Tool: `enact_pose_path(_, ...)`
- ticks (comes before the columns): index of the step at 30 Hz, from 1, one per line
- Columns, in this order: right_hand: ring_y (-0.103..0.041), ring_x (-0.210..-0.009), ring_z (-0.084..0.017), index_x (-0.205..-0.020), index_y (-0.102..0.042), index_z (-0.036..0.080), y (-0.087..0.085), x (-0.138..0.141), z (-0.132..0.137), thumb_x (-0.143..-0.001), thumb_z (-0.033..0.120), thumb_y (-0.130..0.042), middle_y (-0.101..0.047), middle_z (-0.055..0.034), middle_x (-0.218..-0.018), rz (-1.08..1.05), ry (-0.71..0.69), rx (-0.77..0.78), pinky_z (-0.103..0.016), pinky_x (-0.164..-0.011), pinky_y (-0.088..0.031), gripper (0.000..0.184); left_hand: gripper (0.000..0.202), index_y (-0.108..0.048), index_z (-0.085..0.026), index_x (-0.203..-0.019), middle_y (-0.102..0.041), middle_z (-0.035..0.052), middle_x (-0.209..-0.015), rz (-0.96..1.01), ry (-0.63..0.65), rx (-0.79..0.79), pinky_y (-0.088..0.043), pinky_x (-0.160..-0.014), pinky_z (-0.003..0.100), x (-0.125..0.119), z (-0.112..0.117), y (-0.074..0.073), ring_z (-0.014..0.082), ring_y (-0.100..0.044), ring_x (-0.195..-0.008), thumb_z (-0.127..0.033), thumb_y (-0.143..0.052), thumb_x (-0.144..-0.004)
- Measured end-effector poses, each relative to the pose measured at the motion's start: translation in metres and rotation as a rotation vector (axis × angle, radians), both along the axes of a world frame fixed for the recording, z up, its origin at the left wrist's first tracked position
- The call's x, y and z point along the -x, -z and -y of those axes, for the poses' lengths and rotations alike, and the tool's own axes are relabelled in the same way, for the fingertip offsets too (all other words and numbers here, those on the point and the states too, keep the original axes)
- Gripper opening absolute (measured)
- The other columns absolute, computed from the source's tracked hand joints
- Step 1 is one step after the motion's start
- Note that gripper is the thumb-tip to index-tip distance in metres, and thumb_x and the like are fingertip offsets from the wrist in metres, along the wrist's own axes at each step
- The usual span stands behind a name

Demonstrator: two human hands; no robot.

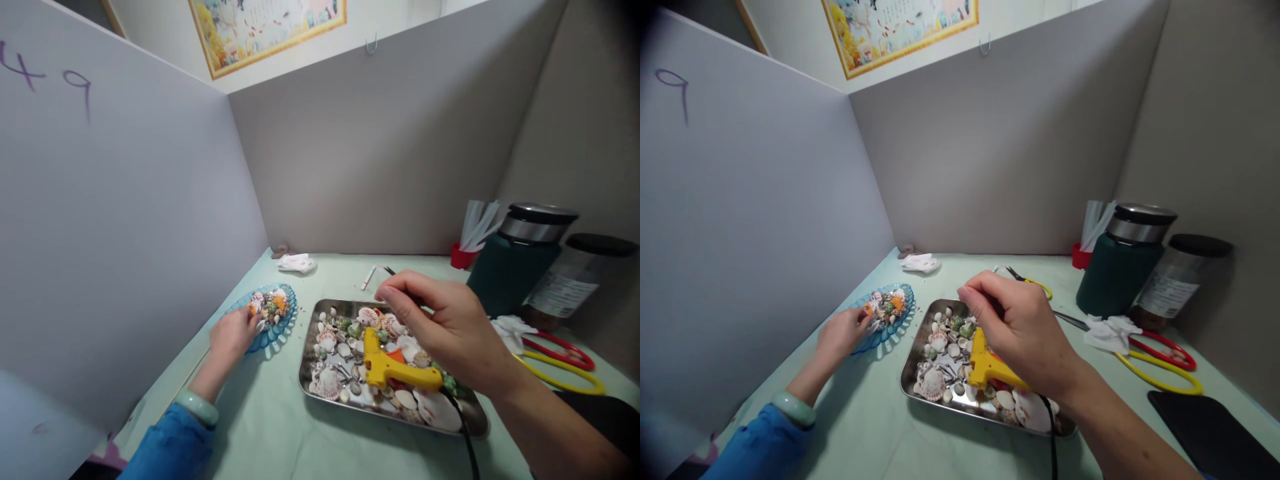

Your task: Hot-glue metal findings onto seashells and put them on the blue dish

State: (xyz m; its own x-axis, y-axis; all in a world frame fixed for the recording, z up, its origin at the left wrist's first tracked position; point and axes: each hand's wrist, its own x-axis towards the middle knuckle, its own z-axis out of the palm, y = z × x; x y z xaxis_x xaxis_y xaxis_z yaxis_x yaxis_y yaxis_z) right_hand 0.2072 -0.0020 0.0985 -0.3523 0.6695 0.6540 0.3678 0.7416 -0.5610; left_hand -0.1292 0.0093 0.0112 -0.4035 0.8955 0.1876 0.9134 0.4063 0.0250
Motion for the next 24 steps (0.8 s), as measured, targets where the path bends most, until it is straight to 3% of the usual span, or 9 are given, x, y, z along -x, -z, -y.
enact_pose_path(7, -0.044, -0.052, -0.01, -0.075, -0.058, 0.019, 0.001, 0.001, 0.0, -0.091, 0.026, -0.049, -0.052, 0.004, -0.059, 0.026, -0.005, -0.026, -0.023, -0.052, -0.034, 0.019, 0.032, -0.064, -0.024, -0.084, -0.072, 0.0055, -0.084, 0.115, -0.009, 0.042, -0.043, -0.064, 0.027, 0.009, -0.001, 0.001, 0.0236, -0.064, -0.08, -0.052, -0.054, -0.073)
enact_pose_path(14, -0.043, -0.052, -0.011, -0.077, -0.058, 0.02, 0.0, -0.002, 0.001, -0.092, 0.028, -0.047, -0.051, 0.0028, -0.059, 0.037, -0.001, -0.03, -0.025, -0.053, -0.035, 0.02, 0.034, -0.063, -0.022, -0.083, -0.072, 0.0061, -0.087, 0.139, -0.002, 0.05, -0.042, -0.061, 0.027, 0.006, 0.0, 0.008, 0.0255, -0.065, -0.084, -0.052, -0.057, -0.068)
enact_pose_path(19, -0.044, -0.053, -0.011, -0.077, -0.058, 0.019, 0.0, -0.003, 0.001, -0.091, 0.026, -0.048, -0.052, 0.0032, -0.06, 0.039, 0.011, -0.054, -0.024, -0.053, -0.034, 0.019, 0.038, -0.063, -0.021, -0.084, -0.072, 0.0075, -0.085, 0.088, -0.021, 0.037, -0.042, -0.061, 0.027, 0.005, 0.004, 0.007, 0.0247, -0.066, -0.08, -0.056, -0.053, -0.071)
enact_pose_path(24, -0.043, -0.052, -0.011, -0.078, -0.058, 0.019, 0.0, -0.002, 0.0, -0.091, 0.025, -0.048, -0.052, 0.0035, -0.06, 0.044, 0.02, -0.069, -0.024, -0.053, -0.033, 0.018, 0.049, -0.065, -0.018, -0.088, -0.07, 0.0162, -0.094, -0.055, -0.073, -0.015, -0.043, -0.065, 0.034, 0.01, 0.01, -0.001, 0.0311, -0.063, -0.088, -0.057, -0.037, -0.081)
